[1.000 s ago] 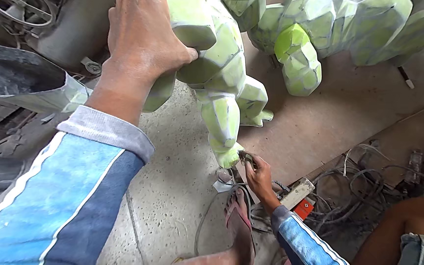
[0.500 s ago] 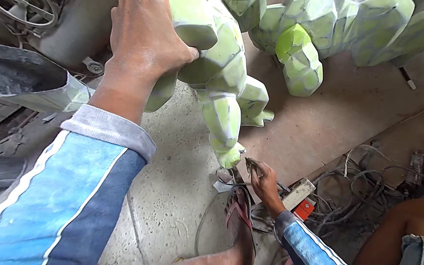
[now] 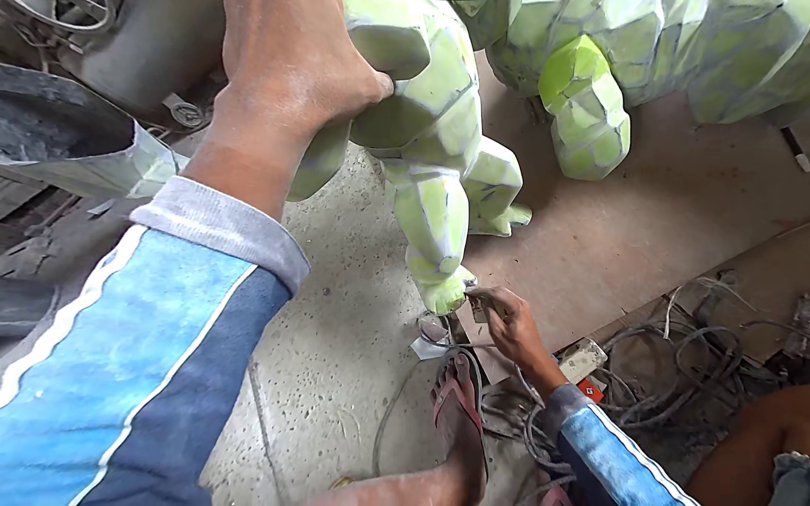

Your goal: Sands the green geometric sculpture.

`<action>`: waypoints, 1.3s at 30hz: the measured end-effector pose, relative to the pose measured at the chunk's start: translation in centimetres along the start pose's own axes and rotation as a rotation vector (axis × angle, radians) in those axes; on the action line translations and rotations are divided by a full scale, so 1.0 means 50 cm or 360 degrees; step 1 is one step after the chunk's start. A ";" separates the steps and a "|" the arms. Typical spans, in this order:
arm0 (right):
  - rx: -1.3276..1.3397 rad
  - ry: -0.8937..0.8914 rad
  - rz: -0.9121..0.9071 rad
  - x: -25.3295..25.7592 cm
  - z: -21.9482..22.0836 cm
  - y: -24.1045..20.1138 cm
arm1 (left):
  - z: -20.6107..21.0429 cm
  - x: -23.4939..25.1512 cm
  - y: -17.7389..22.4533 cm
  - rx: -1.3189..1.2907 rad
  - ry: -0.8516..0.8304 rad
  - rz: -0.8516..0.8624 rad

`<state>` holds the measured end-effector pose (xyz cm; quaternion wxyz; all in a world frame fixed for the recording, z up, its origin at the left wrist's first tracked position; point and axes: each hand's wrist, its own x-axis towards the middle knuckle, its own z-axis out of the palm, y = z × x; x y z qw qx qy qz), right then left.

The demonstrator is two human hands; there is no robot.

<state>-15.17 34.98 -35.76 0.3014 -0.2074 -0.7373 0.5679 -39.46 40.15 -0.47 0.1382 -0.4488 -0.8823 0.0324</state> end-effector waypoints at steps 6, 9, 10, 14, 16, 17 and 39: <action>-0.0162 -0.0249 -0.0127 0.016 -0.104 0.041 | -0.006 -0.002 -0.001 -0.0032 -0.0018 0.0019; -0.0409 -0.0456 -0.0366 0.053 -0.132 0.022 | -0.007 -0.006 0.003 -0.0038 -0.0025 0.0027; -0.0514 -0.0550 -0.0453 0.069 -0.139 0.012 | -0.009 -0.008 0.004 -0.0041 -0.0036 0.0019; -0.0874 -0.0919 -0.0854 0.125 -0.152 -0.023 | -0.012 -0.013 0.005 -0.0049 -0.0082 0.0004; -0.1008 -0.1041 -0.1041 0.147 -0.157 -0.032 | -0.013 -0.014 0.006 -0.0064 -0.0106 -0.0008; -0.1067 -0.1092 -0.1117 0.155 -0.159 -0.034 | -0.014 -0.015 0.007 -0.0072 -0.0117 -0.0008; -0.1237 -0.1259 -0.1532 0.198 -0.129 -0.047 | -0.012 -0.018 0.016 -0.0086 -0.0234 0.0063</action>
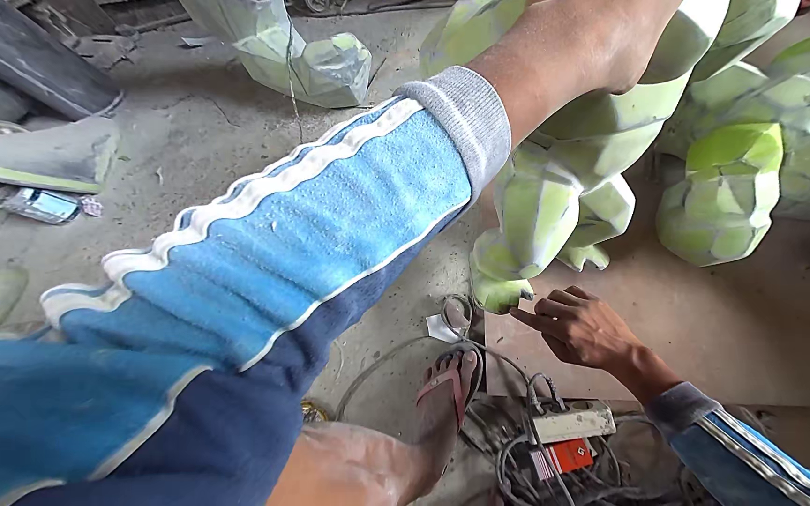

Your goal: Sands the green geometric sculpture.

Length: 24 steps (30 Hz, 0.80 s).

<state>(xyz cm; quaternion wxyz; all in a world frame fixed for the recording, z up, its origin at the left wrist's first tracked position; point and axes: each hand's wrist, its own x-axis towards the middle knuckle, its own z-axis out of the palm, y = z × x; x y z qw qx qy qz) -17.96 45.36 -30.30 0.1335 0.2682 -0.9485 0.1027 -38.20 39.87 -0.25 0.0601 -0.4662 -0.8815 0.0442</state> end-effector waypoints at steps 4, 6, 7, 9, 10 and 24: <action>-0.0005 -0.0014 -0.0023 0.003 0.001 0.004 | 0.004 0.004 -0.002 -0.0027 0.0007 0.0046; -0.0012 -0.0018 -0.0029 0.003 0.004 0.006 | 0.007 0.009 -0.002 -0.0043 -0.0017 0.0062; -0.0015 -0.0020 -0.0035 0.004 0.005 0.007 | 0.010 0.012 -0.003 -0.0060 -0.0015 0.0066; -0.0022 -0.0032 -0.0044 0.006 0.007 0.008 | 0.012 0.014 -0.003 -0.0097 -0.0004 0.0056; -0.0021 -0.0036 -0.0042 0.007 0.007 0.008 | 0.012 0.013 -0.003 -0.0103 -0.0002 0.0055; 0.0004 -0.0003 -0.0029 0.003 0.008 0.008 | 0.005 0.001 0.011 -0.0174 -0.0158 0.0057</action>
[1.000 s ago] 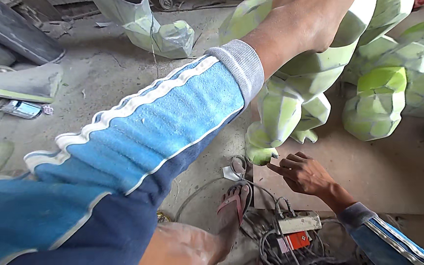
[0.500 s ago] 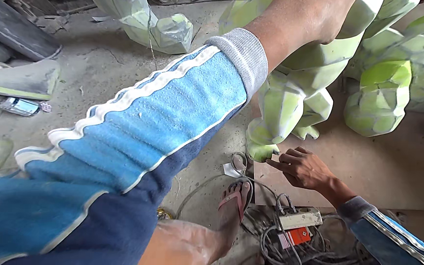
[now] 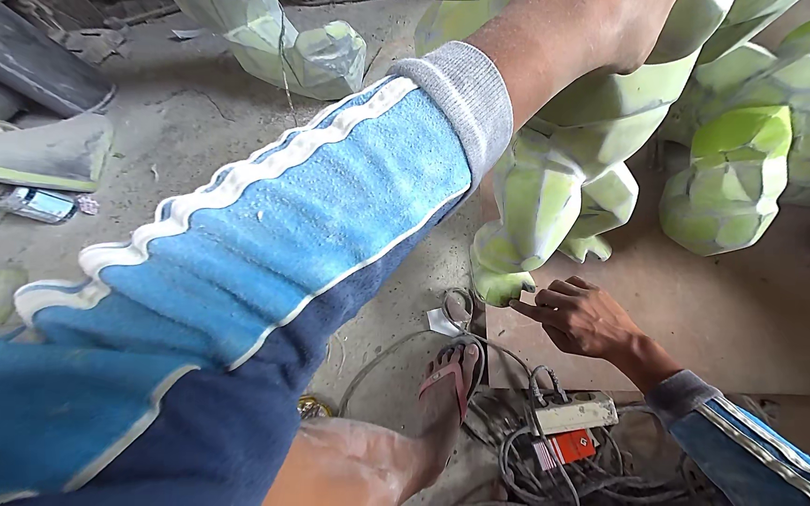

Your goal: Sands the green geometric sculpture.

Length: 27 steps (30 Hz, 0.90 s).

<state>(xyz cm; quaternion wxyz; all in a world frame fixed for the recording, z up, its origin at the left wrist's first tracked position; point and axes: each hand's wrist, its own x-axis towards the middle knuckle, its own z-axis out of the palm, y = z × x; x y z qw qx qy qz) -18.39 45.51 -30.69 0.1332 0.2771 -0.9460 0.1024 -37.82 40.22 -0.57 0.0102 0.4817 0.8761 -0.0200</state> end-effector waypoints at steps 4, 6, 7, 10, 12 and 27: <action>-0.0003 -0.0012 0.0016 -0.002 0.005 0.002 | -0.002 -0.001 0.003 0.0017 -0.0041 0.0011; -0.0007 0.0000 0.0027 -0.001 0.007 0.003 | -0.005 -0.004 0.008 0.0043 -0.0047 -0.0020; -0.0009 0.0013 0.0031 0.000 0.007 0.004 | -0.005 -0.002 0.010 0.0061 -0.0049 -0.0037; -0.0011 0.0013 0.0047 0.003 0.006 0.006 | 0.032 0.055 -0.059 0.0197 0.0115 0.0385; -0.0012 -0.0009 0.0078 0.005 0.004 0.008 | 0.125 0.165 -0.168 0.0108 0.0814 0.1053; 0.0017 -0.0075 0.0269 0.017 -0.009 0.013 | 0.000 0.006 -0.009 0.0148 0.0197 0.0022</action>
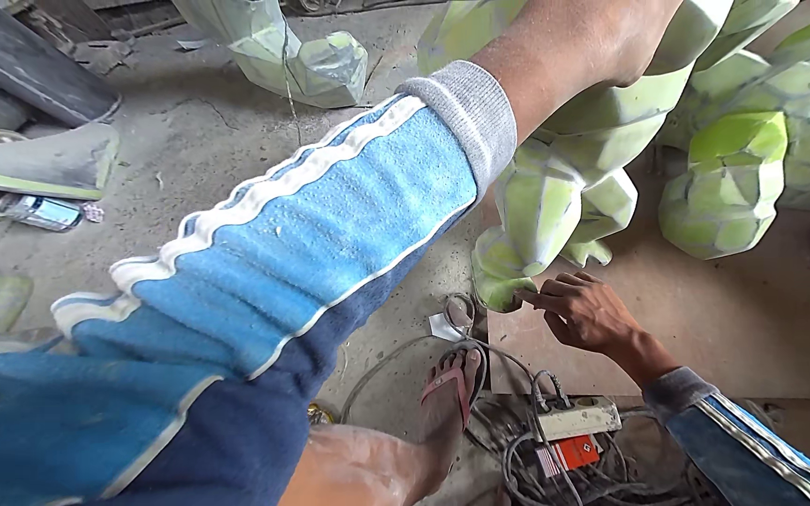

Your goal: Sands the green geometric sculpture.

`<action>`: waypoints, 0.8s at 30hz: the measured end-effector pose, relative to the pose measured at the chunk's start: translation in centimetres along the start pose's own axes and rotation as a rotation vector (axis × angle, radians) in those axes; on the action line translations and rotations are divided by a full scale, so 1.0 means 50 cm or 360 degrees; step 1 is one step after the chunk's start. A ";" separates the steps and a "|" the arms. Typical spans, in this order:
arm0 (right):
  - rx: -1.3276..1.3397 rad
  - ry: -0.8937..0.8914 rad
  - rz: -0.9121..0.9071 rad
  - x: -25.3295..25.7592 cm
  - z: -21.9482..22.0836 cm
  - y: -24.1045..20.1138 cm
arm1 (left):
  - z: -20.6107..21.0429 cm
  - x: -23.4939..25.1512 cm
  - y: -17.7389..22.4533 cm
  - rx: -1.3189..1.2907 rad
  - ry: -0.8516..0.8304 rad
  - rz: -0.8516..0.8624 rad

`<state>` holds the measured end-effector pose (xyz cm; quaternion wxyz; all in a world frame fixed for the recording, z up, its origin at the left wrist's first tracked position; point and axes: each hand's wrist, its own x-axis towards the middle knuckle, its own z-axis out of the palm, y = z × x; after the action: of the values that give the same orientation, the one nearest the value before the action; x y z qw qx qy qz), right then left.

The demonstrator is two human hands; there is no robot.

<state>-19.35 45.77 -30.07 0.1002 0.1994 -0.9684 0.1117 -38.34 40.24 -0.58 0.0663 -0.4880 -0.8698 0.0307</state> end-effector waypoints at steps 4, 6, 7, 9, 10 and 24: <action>0.0179 0.0200 0.0233 -0.026 -0.004 -0.004 | -0.007 -0.003 -0.001 0.0025 -0.0017 -0.0034; 0.0319 0.0332 0.0432 -0.046 -0.010 -0.012 | -0.009 -0.001 -0.001 -0.0005 -0.0028 -0.0043; 0.0393 0.0406 0.0539 -0.055 -0.012 -0.017 | -0.011 -0.001 -0.001 -0.0009 -0.0012 -0.0040; 0.0556 0.0547 0.0738 -0.077 -0.010 -0.033 | -0.016 -0.005 -0.002 0.0025 0.0035 -0.0034; 0.0652 0.0631 0.0837 -0.091 -0.003 -0.044 | -0.017 -0.006 -0.002 0.0043 0.0047 -0.0032; 0.1983 0.1490 0.1657 -0.132 0.089 -0.198 | -0.012 0.018 -0.040 -0.0008 0.0253 -0.0020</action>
<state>-10.02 38.17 -34.16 0.2923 -0.3067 -0.5626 0.7099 -40.43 39.96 0.33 0.1341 -0.4836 -0.8649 -0.0108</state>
